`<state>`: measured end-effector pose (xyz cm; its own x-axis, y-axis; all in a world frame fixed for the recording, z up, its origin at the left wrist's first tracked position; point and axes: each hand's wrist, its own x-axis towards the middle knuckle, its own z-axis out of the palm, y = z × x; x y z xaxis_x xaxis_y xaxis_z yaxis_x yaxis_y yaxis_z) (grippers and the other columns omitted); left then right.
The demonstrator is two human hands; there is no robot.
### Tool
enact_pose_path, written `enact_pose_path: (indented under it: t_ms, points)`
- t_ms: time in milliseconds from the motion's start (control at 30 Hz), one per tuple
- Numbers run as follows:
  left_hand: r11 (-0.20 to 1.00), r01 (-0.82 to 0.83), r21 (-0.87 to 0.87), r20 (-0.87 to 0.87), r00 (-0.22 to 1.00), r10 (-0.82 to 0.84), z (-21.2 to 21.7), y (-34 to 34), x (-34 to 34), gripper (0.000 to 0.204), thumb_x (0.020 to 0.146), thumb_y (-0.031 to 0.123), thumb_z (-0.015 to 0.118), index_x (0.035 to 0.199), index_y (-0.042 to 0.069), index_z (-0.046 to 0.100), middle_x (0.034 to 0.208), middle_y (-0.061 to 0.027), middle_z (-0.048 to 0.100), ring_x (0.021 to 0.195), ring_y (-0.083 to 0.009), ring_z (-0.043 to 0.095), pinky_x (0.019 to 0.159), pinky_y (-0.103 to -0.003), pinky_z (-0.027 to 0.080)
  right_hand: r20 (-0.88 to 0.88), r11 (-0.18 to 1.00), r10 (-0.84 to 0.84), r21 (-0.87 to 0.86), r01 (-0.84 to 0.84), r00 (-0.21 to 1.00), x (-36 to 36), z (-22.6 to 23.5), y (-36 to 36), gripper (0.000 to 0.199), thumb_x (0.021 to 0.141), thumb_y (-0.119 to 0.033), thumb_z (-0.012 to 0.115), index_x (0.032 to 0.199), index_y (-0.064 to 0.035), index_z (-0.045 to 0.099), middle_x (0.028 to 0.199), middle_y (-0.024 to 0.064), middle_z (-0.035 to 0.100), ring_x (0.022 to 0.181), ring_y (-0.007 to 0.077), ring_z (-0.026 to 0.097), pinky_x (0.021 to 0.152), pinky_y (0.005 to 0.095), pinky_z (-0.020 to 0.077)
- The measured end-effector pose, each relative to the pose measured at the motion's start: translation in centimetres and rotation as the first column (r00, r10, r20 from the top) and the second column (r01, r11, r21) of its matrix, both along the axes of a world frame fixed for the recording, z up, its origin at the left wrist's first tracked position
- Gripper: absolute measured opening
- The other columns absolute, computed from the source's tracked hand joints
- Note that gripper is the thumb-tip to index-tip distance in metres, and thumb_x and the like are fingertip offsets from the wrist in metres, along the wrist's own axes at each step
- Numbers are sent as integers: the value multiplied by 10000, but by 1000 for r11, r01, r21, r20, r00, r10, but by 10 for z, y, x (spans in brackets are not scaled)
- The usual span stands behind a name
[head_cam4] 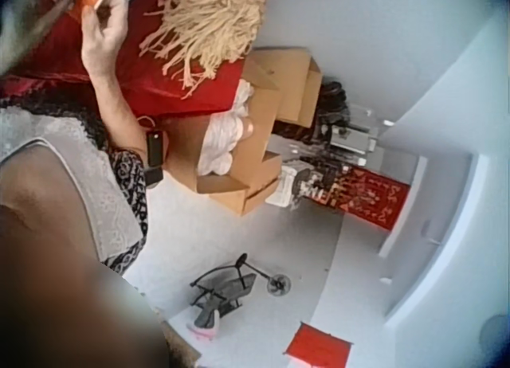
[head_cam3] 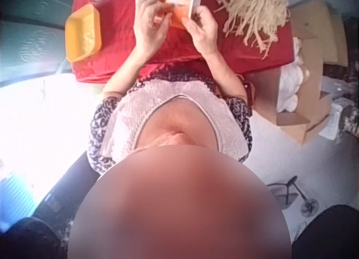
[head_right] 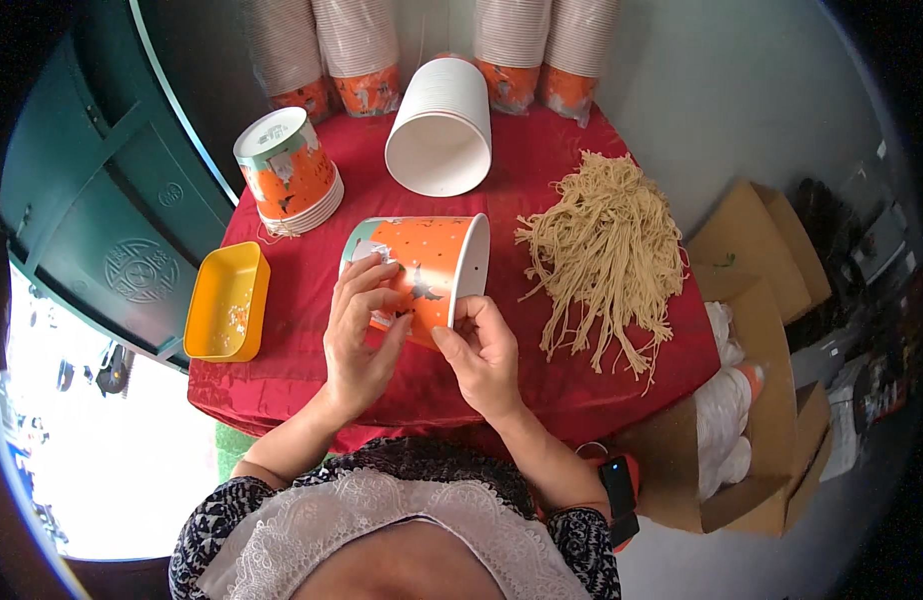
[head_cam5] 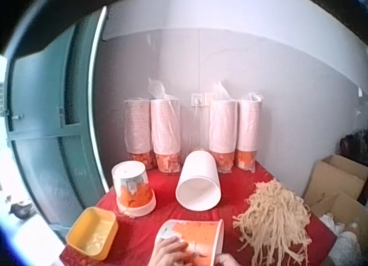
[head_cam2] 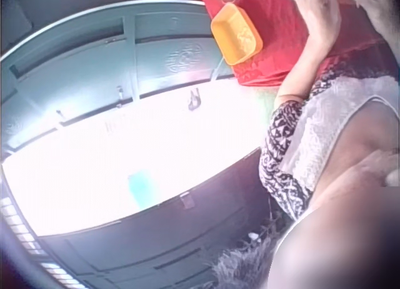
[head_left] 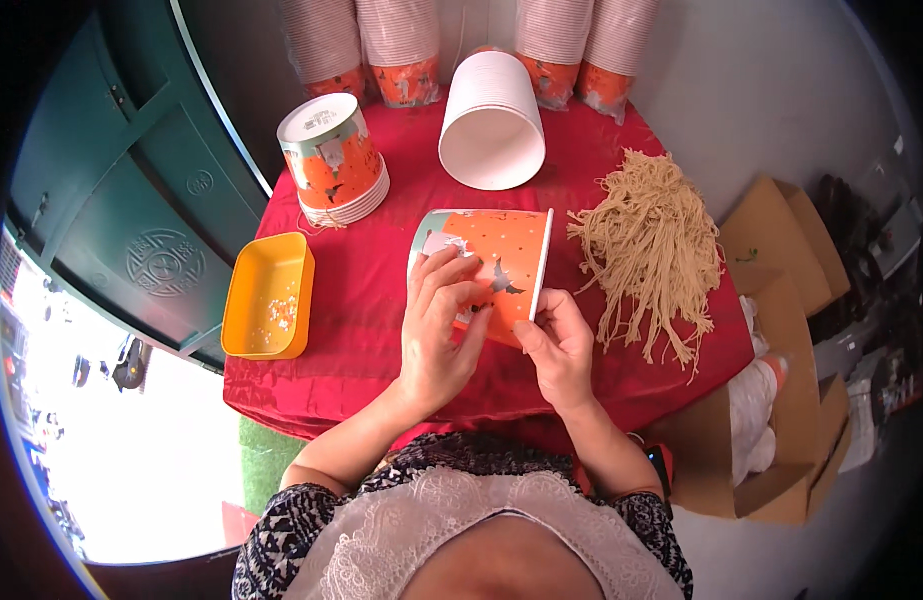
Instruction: The recorder is tying strings around paper bowls or cups as part of a packaging process.
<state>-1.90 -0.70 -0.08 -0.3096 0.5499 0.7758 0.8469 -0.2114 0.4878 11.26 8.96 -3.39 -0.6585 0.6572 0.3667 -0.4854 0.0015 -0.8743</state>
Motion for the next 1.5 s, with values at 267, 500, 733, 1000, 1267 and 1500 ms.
enact_pose_path:
  t_ms: [267,500,733,1000,1267,1500]
  points:
    - [989,-148,-11,-68,987,147,1,-8,19,285,656,-52,758,861,84,615,1002,-72,604,961,-268,518,866,-385,415,-132,987,-3,-159,-18,991,-8,-2,-17,194,946,-83,631,1090,7,538,1014,20,598,909,72,557,827,233,469]
    - [998,-49,38,17,999,48,-5,-8,20,315,665,-60,753,912,86,621,921,-49,594,886,-263,518,795,-381,396,-133,997,-60,-64,52,989,-10,-4,-21,107,941,-55,617,1015,8,575,954,-7,568,812,48,498,735,201,426]
    - [998,-35,61,-22,999,36,1,-14,15,300,683,-54,750,926,68,622,959,-76,615,968,-291,562,833,-405,421,-113,993,-107,38,111,988,-15,-2,-25,77,916,-17,629,961,-3,568,920,-26,531,764,36,451,664,193,377]
    - [997,-55,56,-39,998,57,3,-16,11,283,693,-40,747,923,65,619,988,-90,629,1101,-337,584,890,-422,423,-96,893,-252,362,269,963,-15,1,-26,156,842,66,661,949,-1,570,920,34,556,724,57,489,558,195,388]
    - [995,-82,64,-98,991,88,1,-17,8,291,681,-51,742,914,53,603,981,-101,626,1114,-349,585,923,-473,422,-98,787,-323,525,324,941,-18,4,-27,237,787,114,670,972,1,572,931,102,591,772,184,602,623,270,501]
    - [997,-45,64,-77,996,50,-2,-16,6,303,667,-85,712,911,43,587,970,-116,604,1096,-368,564,919,-473,428,-180,664,-374,633,398,910,-21,10,-25,255,761,144,653,960,10,567,898,118,585,738,202,578,618,257,463]
